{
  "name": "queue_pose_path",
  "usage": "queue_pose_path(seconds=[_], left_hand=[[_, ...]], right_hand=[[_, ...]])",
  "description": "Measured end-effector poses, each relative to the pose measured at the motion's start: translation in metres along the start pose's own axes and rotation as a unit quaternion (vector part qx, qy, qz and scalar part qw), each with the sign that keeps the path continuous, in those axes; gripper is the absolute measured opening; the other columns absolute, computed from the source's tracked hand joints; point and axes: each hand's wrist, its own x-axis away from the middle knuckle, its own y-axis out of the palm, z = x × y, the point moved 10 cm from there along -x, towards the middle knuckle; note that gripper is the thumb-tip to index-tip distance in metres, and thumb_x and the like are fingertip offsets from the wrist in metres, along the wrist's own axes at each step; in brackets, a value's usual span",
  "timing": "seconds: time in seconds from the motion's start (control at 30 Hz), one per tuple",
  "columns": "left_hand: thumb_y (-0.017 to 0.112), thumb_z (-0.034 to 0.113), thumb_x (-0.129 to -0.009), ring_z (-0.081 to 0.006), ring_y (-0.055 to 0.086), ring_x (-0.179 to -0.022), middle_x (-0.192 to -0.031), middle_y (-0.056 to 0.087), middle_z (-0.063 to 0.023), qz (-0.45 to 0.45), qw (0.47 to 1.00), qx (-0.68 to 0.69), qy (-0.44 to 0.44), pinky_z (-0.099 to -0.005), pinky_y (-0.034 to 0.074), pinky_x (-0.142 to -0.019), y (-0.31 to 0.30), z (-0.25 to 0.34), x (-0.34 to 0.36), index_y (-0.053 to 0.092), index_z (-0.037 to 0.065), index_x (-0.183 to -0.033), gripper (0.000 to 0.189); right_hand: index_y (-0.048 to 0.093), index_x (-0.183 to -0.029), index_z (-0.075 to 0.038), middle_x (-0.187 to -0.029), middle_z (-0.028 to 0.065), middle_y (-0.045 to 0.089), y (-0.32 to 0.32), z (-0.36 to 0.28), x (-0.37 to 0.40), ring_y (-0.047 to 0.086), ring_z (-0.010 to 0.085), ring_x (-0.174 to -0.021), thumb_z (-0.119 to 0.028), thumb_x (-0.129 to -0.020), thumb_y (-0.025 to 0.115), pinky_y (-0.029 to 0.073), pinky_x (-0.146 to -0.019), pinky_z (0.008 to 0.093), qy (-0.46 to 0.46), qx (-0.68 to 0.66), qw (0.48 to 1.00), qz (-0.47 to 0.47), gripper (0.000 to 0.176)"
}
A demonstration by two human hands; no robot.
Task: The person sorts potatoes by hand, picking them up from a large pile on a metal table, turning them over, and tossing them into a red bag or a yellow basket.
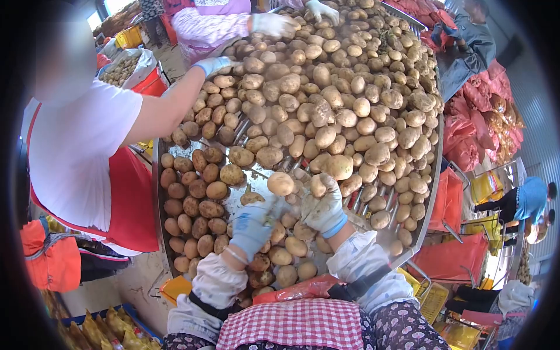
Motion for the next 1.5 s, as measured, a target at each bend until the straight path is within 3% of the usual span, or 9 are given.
queue_pose_path(seconds=[0.2, 0.4, 0.5, 0.63, 0.9, 1.0, 1.07, 1.1, 1.5], left_hand=[[0.061, 0.021, -0.08, -0.029, 0.065, -0.095, -0.101, 0.067, -0.0109, -0.278, 0.95, -0.142, 0.0, -0.0414, 0.051, -0.08, 0.08, 0.027, -0.025, 0.064, 0.013, -0.11, 0.031], [0.056, 0.02, -0.086, -0.0289, 0.065, -0.09, -0.101, 0.067, -0.0114, -0.16, 0.975, -0.087, 0.126, -0.0403, 0.051, -0.078, 0.069, 0.049, -0.008, 0.063, 0.007, -0.109, 0.027], [0.056, 0.029, -0.091, -0.0206, 0.064, -0.077, -0.089, 0.066, -0.0078, -0.036, 0.975, 0.218, 0.004, -0.0338, 0.051, -0.066, 0.006, 0.015, 0.017, 0.06, 0.007, -0.109, 0.029], [0.042, 0.048, -0.098, -0.0172, 0.061, -0.071, -0.081, 0.063, -0.0077, 0.027, 0.616, 0.734, -0.285, -0.028, 0.052, -0.06, 0.005, -0.066, 0.072, 0.057, 0.004, -0.114, 0.049], [0.041, 0.044, -0.1, -0.0187, 0.063, -0.076, -0.096, 0.064, -0.0098, 0.06, 0.461, 0.853, -0.236, -0.0287, 0.054, -0.066, 0.016, -0.073, 0.083, 0.05, 0.004, -0.127, 0.049], [0.048, 0.033, -0.1, -0.0174, 0.064, -0.077, -0.106, 0.063, -0.011, 0.109, 0.611, 0.753, -0.22, -0.0273, 0.054, -0.068, -0.005, -0.066, 0.068, 0.047, 0.005, -0.132, 0.043], [0.057, 0.023, -0.095, -0.0192, 0.064, -0.076, -0.11, 0.062, -0.0114, 0.112, 0.632, 0.739, -0.205, -0.0298, 0.054, -0.07, -0.003, -0.05, 0.051, 0.041, 0.004, -0.137, 0.049], [0.059, 0.021, -0.093, -0.0218, 0.064, -0.077, -0.111, 0.062, -0.0125, 0.155, 0.84, 0.516, -0.065, -0.0324, 0.054, -0.071, -0.026, -0.03, 0.036, 0.04, 0.003, -0.138, 0.052], [0.051, 0.015, -0.092, -0.0333, 0.058, -0.11, -0.126, 0.054, -0.0223, 0.201, 0.958, -0.059, -0.194, -0.0394, 0.048, -0.094, -0.087, -0.096, 0.05, 0.054, 0.002, -0.125, 0.036]], right_hand=[[0.056, -0.113, -0.007, -0.093, 0.0069, 0.062, -0.028, -0.078, 0.045, 0.062, 0.0197, -0.076, -0.042, -0.09, 0.056, 0.054, -0.064, 0.0327, -0.227, 0.48, 0.793, 0.3, 0.041], [0.062, -0.106, -0.006, -0.086, 0.0021, 0.061, -0.019, -0.088, 0.033, 0.06, 0.0121, -0.073, -0.02, -0.09, 0.055, 0.052, -0.065, 0.0261, -0.241, 0.528, 0.753, 0.31, 0.022], [0.06, -0.113, -0.004, -0.1, 0.0091, 0.064, 0.019, -0.054, -0.003, 0.063, 0.0185, -0.089, -0.023, -0.092, 0.05, 0.052, -0.076, 0.032, -0.173, 0.785, 0.551, 0.225, 0.031], [0.06, -0.12, -0.007, -0.109, 0.0156, 0.067, 0.034, 0.002, -0.061, 0.062, 0.034, -0.104, -0.037, -0.089, 0.055, 0.05, -0.086, 0.0418, -0.019, 0.963, 0.23, 0.139, 0.043], [0.049, -0.128, -0.01, -0.115, 0.0193, 0.06, -0.011, 0.035, -0.035, 0.061, 0.034, -0.103, -0.033, -0.086, 0.059, 0.05, -0.083, 0.0426, 0.2, 0.973, 0.108, 0.036, 0.049], [0.048, -0.13, -0.008, -0.115, 0.0143, 0.061, -0.007, 0.022, -0.009, 0.063, 0.0289, -0.101, -0.03, -0.088, 0.058, 0.051, -0.082, 0.0421, 0.206, 0.945, 0.241, 0.082, 0.048], [0.048, -0.133, -0.009, -0.119, 0.0115, 0.06, -0.006, 0.013, 0.008, 0.064, 0.0235, -0.094, -0.029, -0.091, 0.058, 0.052, -0.078, 0.0354, 0.054, 0.625, 0.749, 0.211, 0.048], [0.046, -0.134, -0.006, -0.118, 0.0087, 0.059, 0.006, 0.023, 0.009, 0.061, 0.017, -0.094, -0.033, -0.095, 0.053, 0.052, -0.079, 0.0331, 0.041, 0.539, 0.824, 0.169, 0.047], [0.048, -0.127, 0.004, -0.13, 0.0294, 0.049, -0.023, 0.021, 0.078, 0.05, 0.0441, -0.118, -0.06, -0.088, 0.045, 0.046, -0.092, 0.0587, 0.02, 0.035, 0.986, 0.165, 0.075]])
